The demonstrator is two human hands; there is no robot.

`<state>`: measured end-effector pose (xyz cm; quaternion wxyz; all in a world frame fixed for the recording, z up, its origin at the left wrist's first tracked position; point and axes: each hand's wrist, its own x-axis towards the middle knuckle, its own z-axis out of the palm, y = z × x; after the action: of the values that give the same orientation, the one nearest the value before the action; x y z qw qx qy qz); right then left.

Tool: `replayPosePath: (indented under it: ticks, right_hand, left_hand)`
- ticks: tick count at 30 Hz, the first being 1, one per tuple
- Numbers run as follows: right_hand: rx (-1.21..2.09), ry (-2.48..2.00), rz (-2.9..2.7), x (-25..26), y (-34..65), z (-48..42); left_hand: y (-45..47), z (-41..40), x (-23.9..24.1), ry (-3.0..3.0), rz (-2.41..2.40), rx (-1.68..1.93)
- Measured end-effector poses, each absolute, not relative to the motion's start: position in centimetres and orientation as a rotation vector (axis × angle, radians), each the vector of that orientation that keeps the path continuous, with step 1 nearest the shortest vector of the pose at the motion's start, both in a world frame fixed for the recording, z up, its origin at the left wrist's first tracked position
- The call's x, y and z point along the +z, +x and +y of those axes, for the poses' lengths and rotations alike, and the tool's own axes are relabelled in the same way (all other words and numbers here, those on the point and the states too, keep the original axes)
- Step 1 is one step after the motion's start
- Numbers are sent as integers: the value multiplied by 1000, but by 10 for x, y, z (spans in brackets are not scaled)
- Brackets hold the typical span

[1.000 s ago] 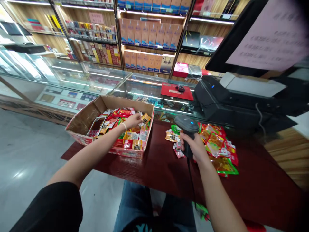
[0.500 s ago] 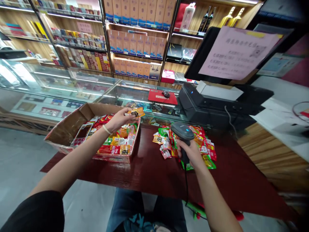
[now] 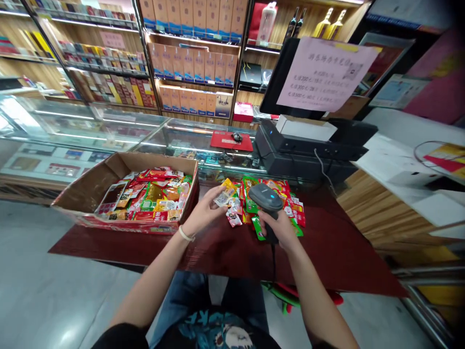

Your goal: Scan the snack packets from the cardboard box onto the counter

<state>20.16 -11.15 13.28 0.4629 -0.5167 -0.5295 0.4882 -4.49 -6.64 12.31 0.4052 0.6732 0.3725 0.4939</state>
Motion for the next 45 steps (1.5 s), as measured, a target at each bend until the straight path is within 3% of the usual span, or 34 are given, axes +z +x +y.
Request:
replayPosePath:
  ticks: [5, 11, 18, 25, 33, 39, 45]
  right_hand:
    - [1213, -1317, -1316, 126, 207, -115]
    - [1249, -1451, -1311, 112, 216, -119]
    - [1281, -1515, -1348, 101, 224, -110]
    - [1282, -1478, -1276, 103, 232, -111]
    - [1298, -1447, -1210, 99, 230, -115]
    - [1267, -1458, -1200, 104, 218, -111]
    - [1285, -1426, -1257, 110, 203, -98]
  left_hand:
    - [-19, -60, 91, 1155, 1003, 1333]
    - [-2, -43, 73, 1004, 985, 1398]
    - [6, -34, 61, 1128, 941, 1386]
    - [-18, -9, 40, 1445, 1336, 1438]
    - [-16, -4, 12, 1717, 1140, 1012]
    - [-19, -19, 31, 1745, 1101, 926]
    - [-35, -44, 97, 1858, 958, 979]
